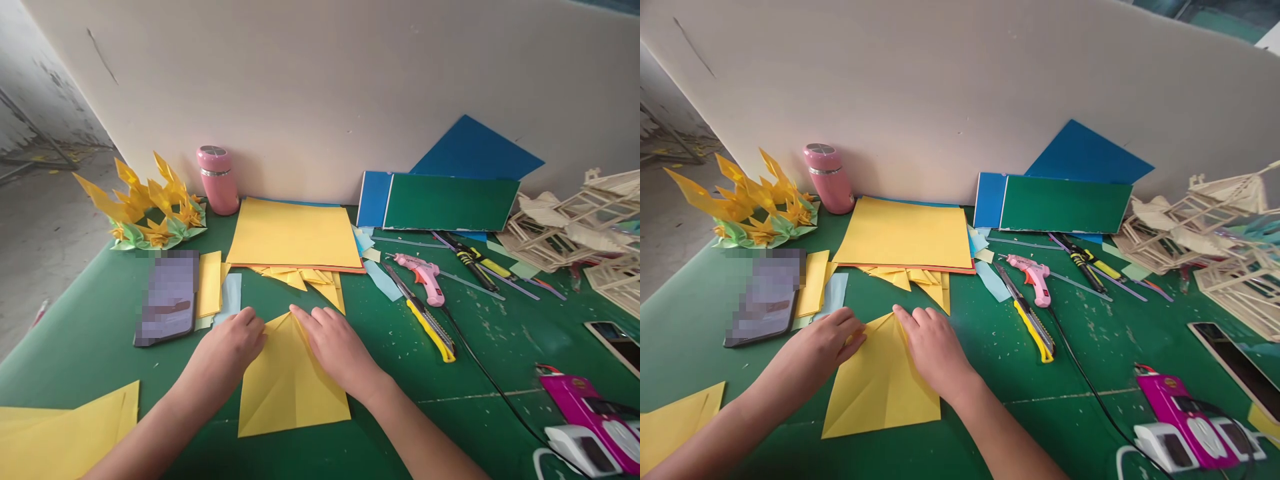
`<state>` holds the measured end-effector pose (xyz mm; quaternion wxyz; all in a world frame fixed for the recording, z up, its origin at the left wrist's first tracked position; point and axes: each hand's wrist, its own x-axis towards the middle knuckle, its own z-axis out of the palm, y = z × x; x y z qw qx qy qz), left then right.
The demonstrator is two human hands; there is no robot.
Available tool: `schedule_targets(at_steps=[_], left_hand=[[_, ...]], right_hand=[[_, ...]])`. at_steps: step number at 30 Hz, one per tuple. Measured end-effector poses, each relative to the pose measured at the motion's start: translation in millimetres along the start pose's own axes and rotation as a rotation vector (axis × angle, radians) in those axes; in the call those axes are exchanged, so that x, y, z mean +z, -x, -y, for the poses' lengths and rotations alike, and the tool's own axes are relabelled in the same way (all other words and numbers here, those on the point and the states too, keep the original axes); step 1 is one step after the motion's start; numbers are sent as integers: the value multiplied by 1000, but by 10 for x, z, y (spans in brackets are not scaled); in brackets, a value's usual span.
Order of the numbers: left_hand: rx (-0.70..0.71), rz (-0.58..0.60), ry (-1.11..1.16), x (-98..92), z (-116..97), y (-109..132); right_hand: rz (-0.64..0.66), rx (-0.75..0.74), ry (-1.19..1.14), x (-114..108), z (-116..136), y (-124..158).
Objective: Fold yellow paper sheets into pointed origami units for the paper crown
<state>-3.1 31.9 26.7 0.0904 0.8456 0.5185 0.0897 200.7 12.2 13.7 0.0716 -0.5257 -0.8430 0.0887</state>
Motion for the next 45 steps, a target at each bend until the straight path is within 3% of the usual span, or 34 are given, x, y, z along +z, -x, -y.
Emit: schedule_targets(at_steps=[3,9,16,30,38,45], left_hand=[[-31,49,-46,-37,-13,-18],[-79,11,75,-30,-47,-40],[163,-79,226,111,-93,-11],[396,63,-4,117,-15,-43],[322,105,-163,30,-133,-71],[250,84,29,7,-141,-64]], right_hand=[[-44,17,-76,21,-7,5],[-98,50,-177,66,-23,7],[-134,20,-203,73,-39,12],[-103,4,-226,22,-32,2],[-143,-3,-238,37,-50,10],[-168,-12,-163,-40,-30,60]])
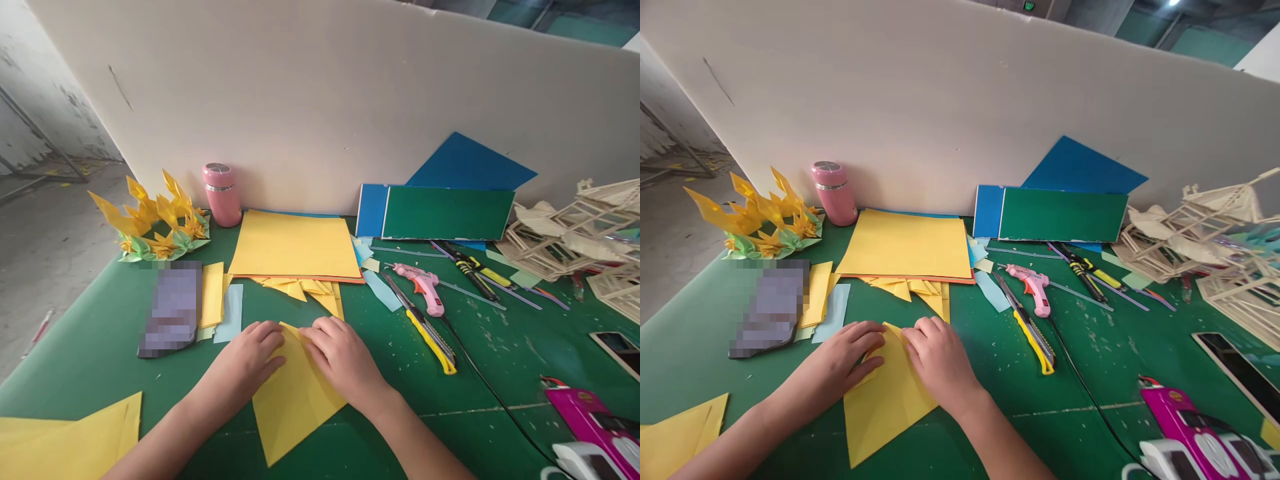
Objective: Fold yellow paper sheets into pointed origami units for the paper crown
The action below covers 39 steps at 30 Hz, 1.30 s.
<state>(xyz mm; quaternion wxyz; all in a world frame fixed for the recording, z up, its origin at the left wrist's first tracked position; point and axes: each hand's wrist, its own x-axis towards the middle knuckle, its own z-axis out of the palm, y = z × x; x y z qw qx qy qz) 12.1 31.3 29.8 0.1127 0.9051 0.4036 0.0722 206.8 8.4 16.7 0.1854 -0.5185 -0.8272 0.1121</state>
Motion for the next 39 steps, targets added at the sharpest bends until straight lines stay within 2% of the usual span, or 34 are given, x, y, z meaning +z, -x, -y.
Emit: schedule_targets(at_steps=[2,6,11,17,25,30,34,36,39], left_hand=[[-41,24,31,-25,-16,19],[-53,70,-51,-67,-44,69],[67,101,-54,-56,-9,139],[236,65,107,-79,13,190],[367,131,317,-180,66,246],[373,143,309,-177,132,237],[351,110,210,-134,84,247],[352,113,171,-105,15,246],[327,148,110,-57,-110,233]], right_hand=[[-6,-19,46,-10,31,-5],[9,-68,99,-14,121,-9],[73,-114,-16,-2,195,16],[226,-247,-158,12,115,11],[330,-296,-219,-53,111,-31],[326,-237,-163,-134,50,-26],[356,-93,-88,-253,-54,16],[311,-11,-74,-296,-104,41],[158,64,-80,-323,-172,85]])
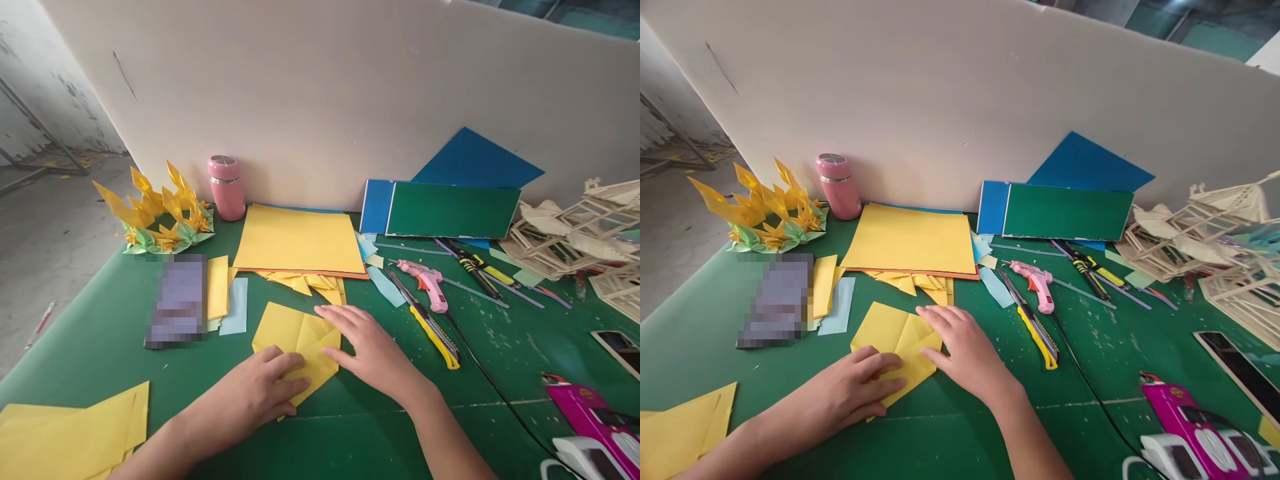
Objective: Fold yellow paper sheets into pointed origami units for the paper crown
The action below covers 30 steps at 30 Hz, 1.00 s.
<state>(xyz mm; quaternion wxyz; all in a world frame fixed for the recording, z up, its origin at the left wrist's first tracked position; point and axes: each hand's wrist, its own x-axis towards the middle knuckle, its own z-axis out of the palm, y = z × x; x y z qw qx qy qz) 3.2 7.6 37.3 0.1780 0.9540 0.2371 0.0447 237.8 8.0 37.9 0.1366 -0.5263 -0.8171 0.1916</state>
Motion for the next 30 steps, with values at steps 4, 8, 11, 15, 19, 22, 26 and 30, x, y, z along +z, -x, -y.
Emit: schedule_targets(at_steps=[4,8,11,15,19,22,26,30], left_hand=[[-3,82,-83,60,-94,-66],[-16,136,-141,86,-118,-98],[-53,174,-163,75,-133,-119],[-65,178,-172,54,-149,-145],[-38,73,-126,141,-126,-125],[-30,-138,-75,304,-75,-90],[3,-261,-76,507,17,-75],[3,-257,-75,572,71,-88]], right_hand=[[-164,64,-51,20,-43,64],[-111,105,-118,81,33,106],[-74,164,-109,120,91,108],[-51,226,-97,105,39,105],[-107,229,-81,120,-70,91],[-177,184,-6,208,-99,59],[-226,132,107,318,-79,19],[-267,101,104,340,-60,-4]])
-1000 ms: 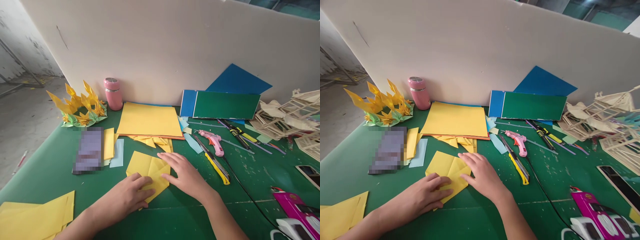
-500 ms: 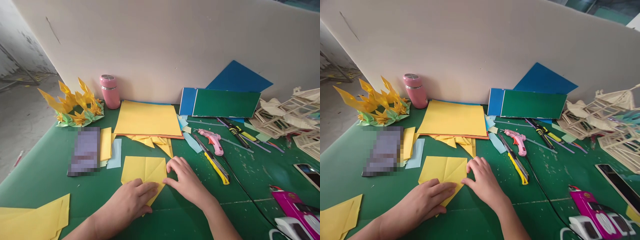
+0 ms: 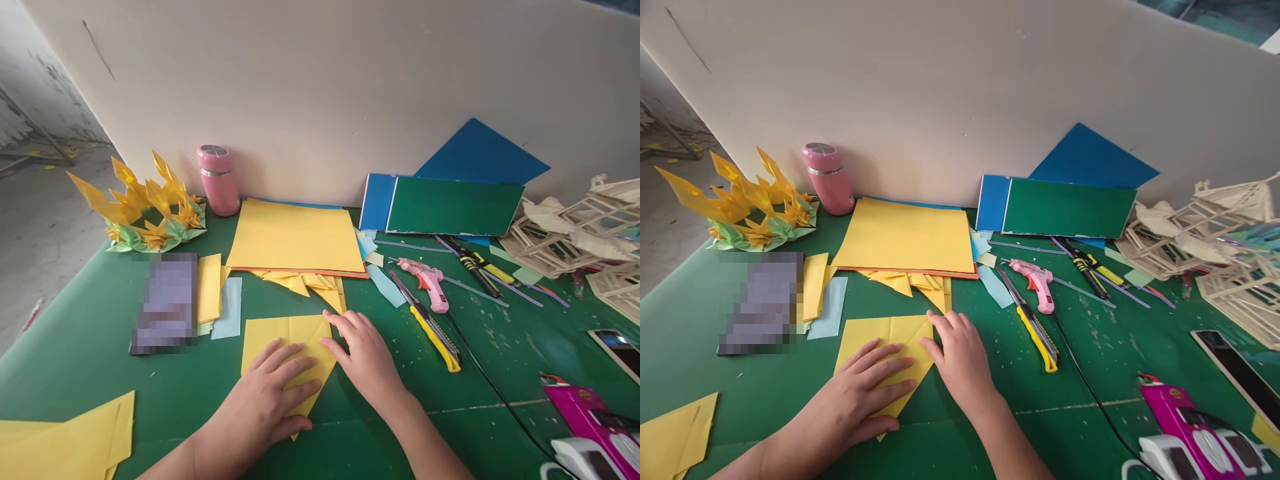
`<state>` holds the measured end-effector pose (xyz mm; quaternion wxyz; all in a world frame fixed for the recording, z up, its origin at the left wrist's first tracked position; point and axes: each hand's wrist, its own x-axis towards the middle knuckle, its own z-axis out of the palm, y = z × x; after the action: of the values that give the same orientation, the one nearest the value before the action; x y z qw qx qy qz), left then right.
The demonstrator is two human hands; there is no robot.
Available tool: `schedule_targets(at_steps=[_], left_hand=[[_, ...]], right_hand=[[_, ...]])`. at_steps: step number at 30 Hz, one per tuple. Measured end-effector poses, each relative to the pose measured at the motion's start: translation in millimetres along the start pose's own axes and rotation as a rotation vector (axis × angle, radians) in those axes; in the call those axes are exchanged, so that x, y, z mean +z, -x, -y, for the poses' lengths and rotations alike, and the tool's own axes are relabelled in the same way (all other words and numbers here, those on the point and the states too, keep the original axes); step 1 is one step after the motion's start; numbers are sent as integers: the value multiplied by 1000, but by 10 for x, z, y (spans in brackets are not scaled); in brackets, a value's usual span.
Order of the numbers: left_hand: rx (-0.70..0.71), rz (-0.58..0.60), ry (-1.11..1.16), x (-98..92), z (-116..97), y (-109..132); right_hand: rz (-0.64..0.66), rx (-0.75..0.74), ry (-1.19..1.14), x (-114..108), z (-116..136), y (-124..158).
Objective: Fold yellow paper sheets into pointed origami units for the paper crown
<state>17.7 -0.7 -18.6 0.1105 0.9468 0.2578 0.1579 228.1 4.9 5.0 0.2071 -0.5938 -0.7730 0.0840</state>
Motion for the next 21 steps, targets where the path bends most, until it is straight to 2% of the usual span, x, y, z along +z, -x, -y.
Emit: schedule_targets(at_steps=[11,15,18,21], left_hand=[[-85,37,-29,-44,-68,-36],[-110,16,-43,-26,-66,-39],[-118,21,-44,-46,-64,-51],[-147,40,-41,-123,-73,-84]], right_hand=[[-93,40,-277,36,67,-16],[-100,146,-480,41,116,4],[-201,221,-622,80,138,0],[-314,237,-657,129,153,-18]])
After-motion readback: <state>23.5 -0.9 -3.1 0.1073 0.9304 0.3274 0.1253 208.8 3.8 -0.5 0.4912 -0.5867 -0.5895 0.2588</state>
